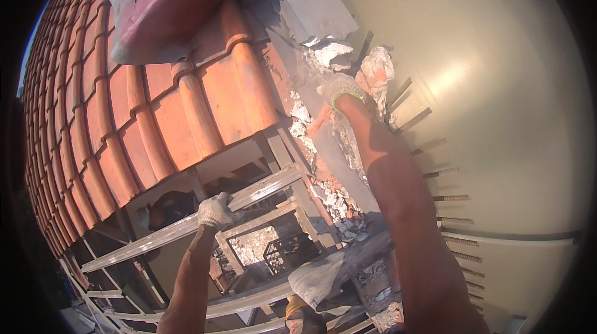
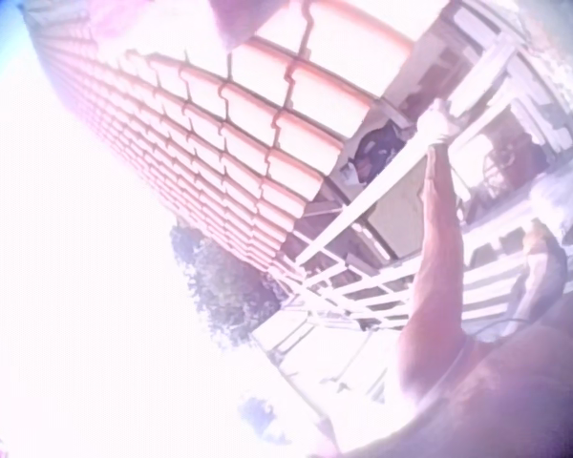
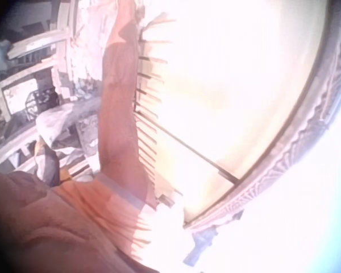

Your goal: The person removes concrete and brick debris from a damaged roof edge, using a hammer to break apart stuck pieces and passing the debris in a bucket to a person below.

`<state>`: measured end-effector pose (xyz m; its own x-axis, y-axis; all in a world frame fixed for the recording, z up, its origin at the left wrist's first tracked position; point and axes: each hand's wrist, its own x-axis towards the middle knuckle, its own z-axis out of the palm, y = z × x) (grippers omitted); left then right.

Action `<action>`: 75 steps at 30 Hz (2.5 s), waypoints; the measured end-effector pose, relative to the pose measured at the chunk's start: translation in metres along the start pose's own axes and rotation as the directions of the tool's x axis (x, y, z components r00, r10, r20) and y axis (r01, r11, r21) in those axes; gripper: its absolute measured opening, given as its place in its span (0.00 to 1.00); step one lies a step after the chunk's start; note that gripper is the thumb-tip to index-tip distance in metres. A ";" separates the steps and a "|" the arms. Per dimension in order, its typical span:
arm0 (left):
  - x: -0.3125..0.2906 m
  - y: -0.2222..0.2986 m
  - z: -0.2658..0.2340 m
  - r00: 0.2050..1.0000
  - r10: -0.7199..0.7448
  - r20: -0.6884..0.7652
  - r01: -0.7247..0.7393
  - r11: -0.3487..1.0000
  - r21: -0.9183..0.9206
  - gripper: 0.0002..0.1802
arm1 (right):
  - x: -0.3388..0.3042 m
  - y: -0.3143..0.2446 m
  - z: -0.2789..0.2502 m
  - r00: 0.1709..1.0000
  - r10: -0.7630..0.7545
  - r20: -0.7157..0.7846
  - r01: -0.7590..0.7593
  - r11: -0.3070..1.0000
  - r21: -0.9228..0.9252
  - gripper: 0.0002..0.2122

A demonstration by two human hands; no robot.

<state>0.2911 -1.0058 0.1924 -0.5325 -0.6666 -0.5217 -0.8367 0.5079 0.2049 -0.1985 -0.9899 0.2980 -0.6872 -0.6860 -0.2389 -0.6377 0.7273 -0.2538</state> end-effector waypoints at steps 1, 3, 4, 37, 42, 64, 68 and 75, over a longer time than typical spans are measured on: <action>-0.001 -0.001 -0.004 1.000 -0.004 0.009 0.004 1.000 -0.012 0.41 | -0.003 -0.003 0.002 1.000 -0.013 -0.012 0.013 1.000 0.003 0.29; 0.004 -0.001 0.000 1.000 0.003 0.005 -0.003 1.000 0.010 0.41 | -0.006 0.000 0.003 0.998 -0.027 -0.059 0.029 0.999 0.022 0.27; 0.006 0.001 0.004 1.000 0.010 0.006 -0.010 1.000 0.018 0.41 | -0.006 0.003 0.002 0.996 -0.031 -0.082 0.033 0.999 0.028 0.27; -0.007 -0.008 0.012 0.999 -0.008 -0.039 0.009 1.000 0.027 0.39 | -0.253 -0.030 0.056 0.941 -0.327 0.084 0.325 0.945 0.034 0.16; -0.014 -0.008 0.006 0.986 0.041 -0.159 -0.035 0.999 0.041 0.41 | -0.300 0.046 -0.013 0.897 -0.352 -0.267 0.357 0.933 -0.029 0.19; -0.393 0.336 0.184 0.974 0.212 0.077 0.137 -0.286 -0.948 0.16 | -0.731 0.343 0.090 0.961 -0.041 -0.274 0.174 0.858 0.482 0.25; -0.456 0.374 0.142 0.922 0.377 0.092 0.219 -0.308 -0.926 0.20 | -0.772 0.324 0.031 0.998 -0.027 -0.056 0.053 0.845 0.532 0.26; -0.512 0.370 0.006 0.933 0.181 -0.312 -0.323 0.034 -0.946 0.22 | -0.773 0.264 -0.102 0.978 -0.138 0.158 0.042 0.868 0.495 0.27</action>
<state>0.2544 -0.4734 0.5308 -0.6884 -0.6998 -0.1909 0.0222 -0.2834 0.9588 0.1291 -0.2658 0.5112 -0.5287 -0.7747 -0.3469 -0.4100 0.5909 -0.6948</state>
